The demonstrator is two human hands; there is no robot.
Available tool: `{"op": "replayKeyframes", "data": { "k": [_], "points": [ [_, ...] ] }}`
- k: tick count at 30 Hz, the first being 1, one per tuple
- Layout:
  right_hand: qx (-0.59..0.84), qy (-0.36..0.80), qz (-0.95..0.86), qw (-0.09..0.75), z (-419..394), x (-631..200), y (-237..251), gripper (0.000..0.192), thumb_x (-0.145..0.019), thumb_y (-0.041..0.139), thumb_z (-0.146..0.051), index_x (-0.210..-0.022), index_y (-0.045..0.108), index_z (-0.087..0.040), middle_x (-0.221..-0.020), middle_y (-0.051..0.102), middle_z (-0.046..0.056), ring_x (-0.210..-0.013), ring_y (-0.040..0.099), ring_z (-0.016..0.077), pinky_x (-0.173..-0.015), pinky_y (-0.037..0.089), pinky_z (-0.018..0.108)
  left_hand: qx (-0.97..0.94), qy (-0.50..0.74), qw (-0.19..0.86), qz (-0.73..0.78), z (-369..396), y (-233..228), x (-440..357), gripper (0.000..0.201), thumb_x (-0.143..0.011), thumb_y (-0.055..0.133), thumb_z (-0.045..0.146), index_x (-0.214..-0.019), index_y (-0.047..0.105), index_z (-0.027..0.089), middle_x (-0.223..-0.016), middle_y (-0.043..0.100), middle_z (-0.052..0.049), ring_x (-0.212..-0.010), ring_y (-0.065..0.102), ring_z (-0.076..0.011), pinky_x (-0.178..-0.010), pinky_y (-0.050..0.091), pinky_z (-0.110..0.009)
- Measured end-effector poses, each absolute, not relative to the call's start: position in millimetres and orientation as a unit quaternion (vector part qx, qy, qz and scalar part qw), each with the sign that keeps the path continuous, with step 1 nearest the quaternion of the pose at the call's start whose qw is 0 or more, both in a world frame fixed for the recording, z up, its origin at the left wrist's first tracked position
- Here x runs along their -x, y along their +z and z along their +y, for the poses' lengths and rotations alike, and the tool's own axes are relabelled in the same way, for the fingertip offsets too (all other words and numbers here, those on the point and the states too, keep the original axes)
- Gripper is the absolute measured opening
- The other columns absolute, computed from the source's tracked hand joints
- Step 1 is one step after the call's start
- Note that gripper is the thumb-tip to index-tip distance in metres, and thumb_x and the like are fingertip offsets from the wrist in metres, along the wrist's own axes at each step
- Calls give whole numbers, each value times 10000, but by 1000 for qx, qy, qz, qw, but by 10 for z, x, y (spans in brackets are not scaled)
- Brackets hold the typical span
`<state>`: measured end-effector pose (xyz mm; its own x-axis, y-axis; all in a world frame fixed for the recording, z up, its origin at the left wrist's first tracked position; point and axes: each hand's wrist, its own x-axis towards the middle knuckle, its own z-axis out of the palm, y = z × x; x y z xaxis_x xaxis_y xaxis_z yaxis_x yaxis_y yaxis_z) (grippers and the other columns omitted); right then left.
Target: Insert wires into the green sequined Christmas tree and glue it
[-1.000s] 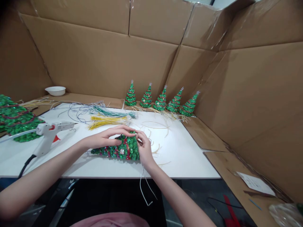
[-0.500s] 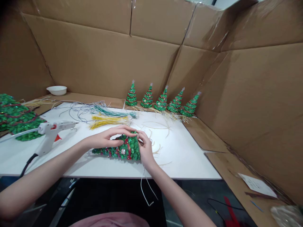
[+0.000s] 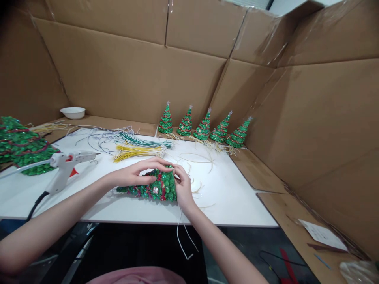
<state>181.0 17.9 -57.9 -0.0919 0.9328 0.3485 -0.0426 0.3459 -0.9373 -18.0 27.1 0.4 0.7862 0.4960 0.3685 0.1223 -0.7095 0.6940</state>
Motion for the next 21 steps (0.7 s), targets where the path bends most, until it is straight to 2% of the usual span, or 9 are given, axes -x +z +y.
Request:
{"op": "replayKeyframes", "data": {
  "k": [21],
  "points": [
    [371,437,-594,565,162,-1802,-558,96,-680,683,-247,-766,727,-243,-1004,656,36,-1006,582,234,-796,489,309,-882,279,337,175,259,16,166,354,-941,503,286,-1295,522,306,-1405,459,-61,-1320,406,-232,-1116,299,-428]
  ]
}}
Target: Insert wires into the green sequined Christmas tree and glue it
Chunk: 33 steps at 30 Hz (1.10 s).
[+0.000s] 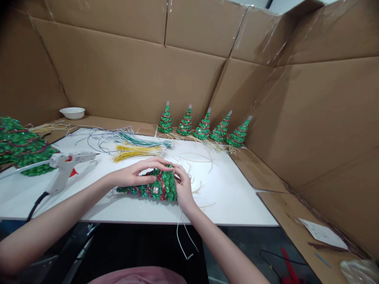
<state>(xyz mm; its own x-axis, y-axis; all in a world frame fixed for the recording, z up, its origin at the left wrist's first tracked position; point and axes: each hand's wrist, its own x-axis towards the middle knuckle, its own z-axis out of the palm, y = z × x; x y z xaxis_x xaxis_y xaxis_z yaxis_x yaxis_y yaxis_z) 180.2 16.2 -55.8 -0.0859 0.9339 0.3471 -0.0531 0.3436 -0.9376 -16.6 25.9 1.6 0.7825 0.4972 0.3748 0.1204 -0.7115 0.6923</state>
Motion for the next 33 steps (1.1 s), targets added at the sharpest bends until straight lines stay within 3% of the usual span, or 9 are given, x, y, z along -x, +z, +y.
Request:
{"op": "replayKeyframes", "data": {
  "k": [33],
  "points": [
    [362,448,-590,566,178,-1820,-627,190,-731,643,-211,-891,735,-253,-1064,670,40,-1021,583,230,-861,460,321,-882,275,337,180,263,13,171,372,-950,490,294,-1321,503,308,-1414,453,-62,-1329,394,-222,-1120,289,-414]
  ]
}}
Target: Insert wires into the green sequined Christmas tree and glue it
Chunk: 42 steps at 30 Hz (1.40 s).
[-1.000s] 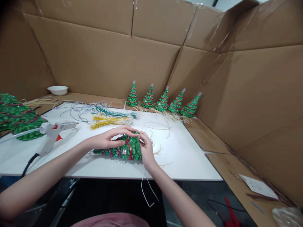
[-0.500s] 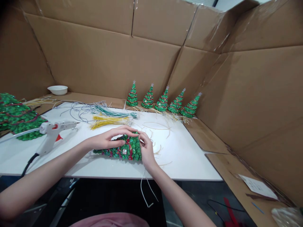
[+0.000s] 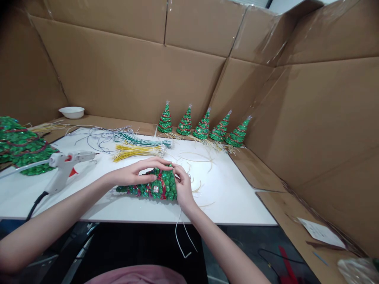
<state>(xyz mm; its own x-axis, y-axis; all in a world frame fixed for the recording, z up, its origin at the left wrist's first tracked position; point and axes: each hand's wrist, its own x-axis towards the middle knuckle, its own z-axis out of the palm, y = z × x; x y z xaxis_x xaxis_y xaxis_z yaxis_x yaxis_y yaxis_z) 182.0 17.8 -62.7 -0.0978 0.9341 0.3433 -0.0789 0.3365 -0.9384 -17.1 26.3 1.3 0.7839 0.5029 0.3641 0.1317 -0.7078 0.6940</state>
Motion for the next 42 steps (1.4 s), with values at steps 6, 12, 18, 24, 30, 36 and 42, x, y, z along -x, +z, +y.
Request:
{"op": "replayKeyframes", "data": {
  "k": [6,12,18,24,30,36,42],
  "points": [
    [369,435,-598,563,172,-1823,-621,179,-733,614,-210,-869,725,-244,-1065,672,45,-1033,577,237,-848,462,325,-869,263,374,190,275,48,183,382,-929,490,231,-1292,538,340,-1435,439,-15,-1339,377,-214,-1145,247,-426],
    [371,431,-603,559,161,-1821,-604,175,-742,610,-221,-874,721,-247,-1067,675,46,-1030,581,238,-849,462,330,-860,261,392,197,282,45,183,397,-913,479,205,-1273,560,349,-1435,441,8,-1345,365,-222,-1155,221,-440],
    [365,420,-614,560,166,-1831,-590,143,-739,606,-224,-826,718,-241,-1033,682,46,-1013,582,238,-861,458,341,-863,269,390,177,289,35,187,391,-912,539,256,-1293,541,348,-1446,430,-16,-1345,371,-231,-1141,247,-437],
    [359,417,-622,557,162,-1834,-577,165,-767,582,-219,-860,717,-240,-997,680,46,-992,585,231,-846,451,331,-863,267,389,181,274,44,183,399,-909,559,272,-1303,534,336,-1433,435,-32,-1339,376,-238,-1131,259,-432],
    [369,393,-630,560,158,-1837,-587,155,-769,587,-217,-850,717,-242,-1053,666,53,-1052,570,238,-892,435,345,-860,265,396,182,270,49,174,400,-906,558,258,-1297,536,341,-1429,438,-27,-1340,371,-230,-1134,251,-437],
    [373,399,-622,562,143,-1834,-576,154,-761,584,-217,-837,715,-247,-1043,662,56,-1034,576,235,-881,446,345,-862,264,394,180,275,39,174,405,-904,551,256,-1298,532,346,-1431,433,-22,-1341,367,-225,-1136,246,-437],
    [372,404,-614,566,155,-1831,-590,135,-750,603,-223,-820,716,-247,-1088,668,49,-1072,573,245,-895,456,356,-863,261,391,185,291,24,180,392,-914,506,253,-1293,537,349,-1439,427,-5,-1350,354,-233,-1151,221,-436]
  ]
}}
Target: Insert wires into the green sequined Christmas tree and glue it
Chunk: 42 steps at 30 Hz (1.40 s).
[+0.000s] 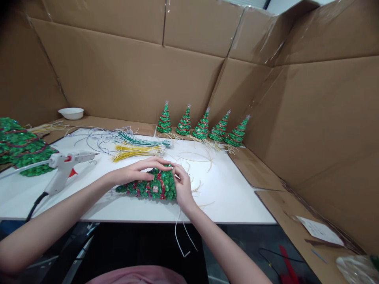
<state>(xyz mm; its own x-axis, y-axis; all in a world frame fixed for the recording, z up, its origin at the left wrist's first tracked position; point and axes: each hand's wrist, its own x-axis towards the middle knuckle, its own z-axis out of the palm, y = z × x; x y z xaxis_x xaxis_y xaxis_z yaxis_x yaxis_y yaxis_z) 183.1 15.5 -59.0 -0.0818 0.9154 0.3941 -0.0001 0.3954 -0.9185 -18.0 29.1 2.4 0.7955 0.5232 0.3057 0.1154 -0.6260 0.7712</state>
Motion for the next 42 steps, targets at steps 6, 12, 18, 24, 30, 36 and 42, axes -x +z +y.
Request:
{"op": "replayKeyframes", "data": {
  "k": [6,12,18,24,30,36,42],
  "points": [
    [372,404,-617,564,157,-1828,-591,144,-753,606,-216,-836,721,-246,-1079,670,51,-1062,579,241,-879,456,345,-863,262,386,195,282,37,176,381,-933,442,219,-1279,553,333,-1437,435,5,-1348,361,-217,-1160,205,-423],
    [373,412,-611,563,156,-1825,-586,143,-742,598,-222,-822,715,-243,-1029,680,48,-1023,580,239,-867,461,347,-864,261,384,194,267,31,178,392,-915,516,249,-1293,535,349,-1437,430,-10,-1344,364,-225,-1144,241,-440],
    [372,423,-604,564,163,-1821,-590,145,-731,600,-224,-817,715,-246,-1066,674,51,-1054,573,246,-883,458,357,-862,268,388,184,277,19,183,405,-902,556,259,-1296,534,347,-1428,436,-20,-1339,370,-228,-1138,246,-430],
    [368,419,-609,564,163,-1831,-597,153,-740,598,-217,-830,719,-244,-1076,670,52,-1063,572,247,-896,443,359,-859,266,397,185,273,20,182,407,-900,549,242,-1293,537,346,-1428,432,-18,-1341,362,-224,-1141,235,-428],
    [368,421,-607,565,151,-1823,-584,151,-752,591,-219,-828,719,-244,-1070,665,53,-1052,572,246,-884,438,355,-856,267,402,184,278,25,183,412,-891,554,233,-1286,542,349,-1422,436,-13,-1338,363,-227,-1142,230,-430],
    [369,406,-619,563,152,-1829,-578,177,-773,573,-217,-866,721,-244,-1045,675,54,-1031,576,241,-883,436,350,-853,272,404,189,272,16,172,396,-885,549,225,-1268,555,327,-1402,453,-21,-1324,376,-232,-1132,245,-431],
    [364,419,-609,566,174,-1837,-610,155,-767,591,-226,-854,719,-236,-1092,661,59,-1069,565,252,-911,422,364,-855,267,399,196,266,39,171,398,-885,546,238,-1271,550,331,-1408,448,-13,-1330,370,-231,-1138,238,-431]
  ]
}}
